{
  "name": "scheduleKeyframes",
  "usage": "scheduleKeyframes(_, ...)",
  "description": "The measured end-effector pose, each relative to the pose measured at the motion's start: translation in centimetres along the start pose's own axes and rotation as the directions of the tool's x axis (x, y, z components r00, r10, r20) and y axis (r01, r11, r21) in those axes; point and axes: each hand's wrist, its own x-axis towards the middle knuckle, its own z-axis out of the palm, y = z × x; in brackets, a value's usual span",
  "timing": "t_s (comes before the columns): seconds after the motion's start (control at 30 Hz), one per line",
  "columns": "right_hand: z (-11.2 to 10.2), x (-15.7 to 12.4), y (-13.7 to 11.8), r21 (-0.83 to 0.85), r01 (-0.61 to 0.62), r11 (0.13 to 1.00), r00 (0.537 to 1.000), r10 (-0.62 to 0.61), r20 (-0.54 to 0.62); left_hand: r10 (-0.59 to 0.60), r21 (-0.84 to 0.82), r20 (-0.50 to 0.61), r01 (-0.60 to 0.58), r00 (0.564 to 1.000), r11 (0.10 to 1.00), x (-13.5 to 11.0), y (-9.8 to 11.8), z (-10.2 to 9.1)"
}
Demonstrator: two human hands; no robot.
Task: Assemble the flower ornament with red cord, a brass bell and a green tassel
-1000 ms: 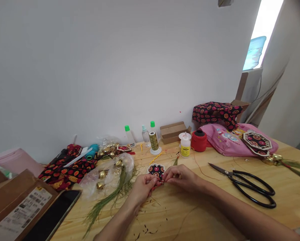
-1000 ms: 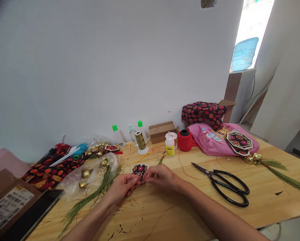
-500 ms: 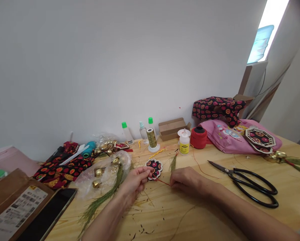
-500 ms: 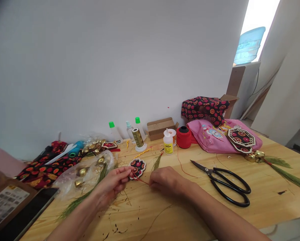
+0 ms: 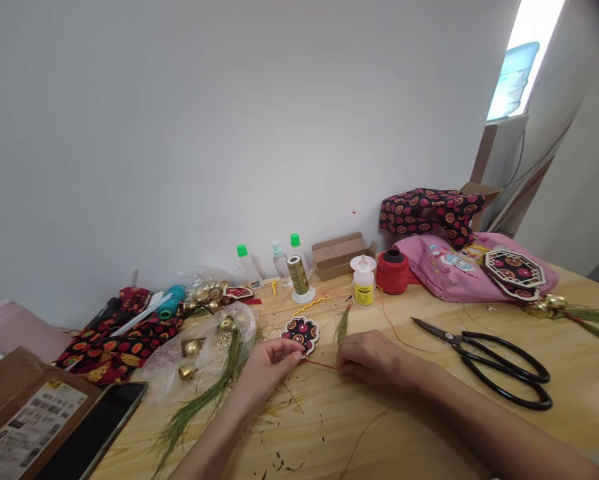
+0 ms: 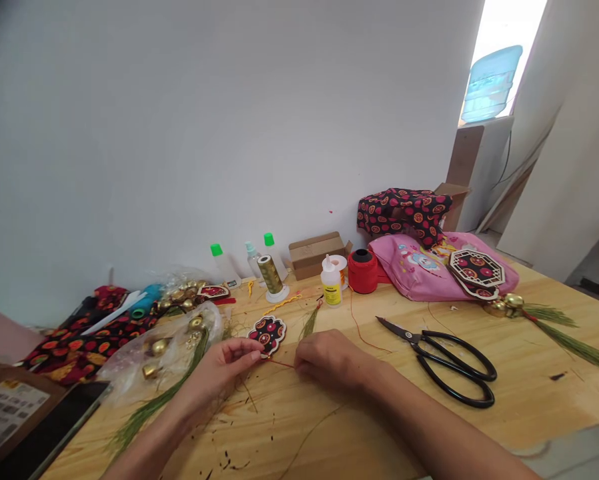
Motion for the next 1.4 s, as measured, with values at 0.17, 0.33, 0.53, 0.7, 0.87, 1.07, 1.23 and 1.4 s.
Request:
scheduleKeyframes(0.17, 0.5, 0.2, 0.1, 0.036, 0.039, 0.999, 0.994, -0.035, -0.1, 0.018, -0.027, 0.033, -0.017, 0.999, 0.999, -0.1, -0.5, 0.3)
scheduleKeyframes(0.33, 0.9, 0.3, -0.1, 0.095, 0.042, 0.995, 0.982, -0.023, -0.19, 0.112, -0.054, 0.115, -0.106, 0.987, 0.993, 0.0, -0.5, 1.2)
scheduleKeyframes(0.53, 0.3, 0.3, -0.3, 0.102, -0.087, 0.991, 0.978, 0.104, -0.182, 0.029, -0.129, 0.072, -0.019, 0.997, 0.991, -0.4, 0.3, 1.0)
scheduleKeyframes(0.7, 0.0, 0.3, -0.4, 0.063, -0.139, 0.988, 0.98, 0.146, -0.137, -0.048, -0.241, 0.084, 0.067, 0.995, 0.968, -0.4, 0.3, 0.2)
scheduleKeyframes(0.87, 0.1, 0.1, -0.3, 0.018, -0.138, 0.99, 0.984, 0.139, -0.107, -0.073, -0.17, 0.02, 0.075, 0.997, 0.983, -0.2, 0.2, 0.1)
scheduleKeyframes(1.07, -0.1, 0.1, -0.4, -0.044, -0.138, 0.99, 0.989, 0.134, -0.065, -0.062, -0.169, -0.033, 0.055, 0.998, 0.984, 0.0, 0.2, 0.2)
scheduleKeyframes(1.23, -0.4, 0.2, -0.7, -0.061, -0.145, 0.988, 0.988, 0.142, -0.056, 0.057, 0.007, -0.04, -0.057, 0.998, 0.998, 0.4, 0.0, 0.4)
scheduleKeyframes(1.4, -0.3, 0.1, -0.5, -0.052, -0.142, 0.988, 0.989, 0.14, -0.049, 0.202, 0.244, -0.008, -0.194, 0.979, 0.95, 0.8, -0.2, 0.7)
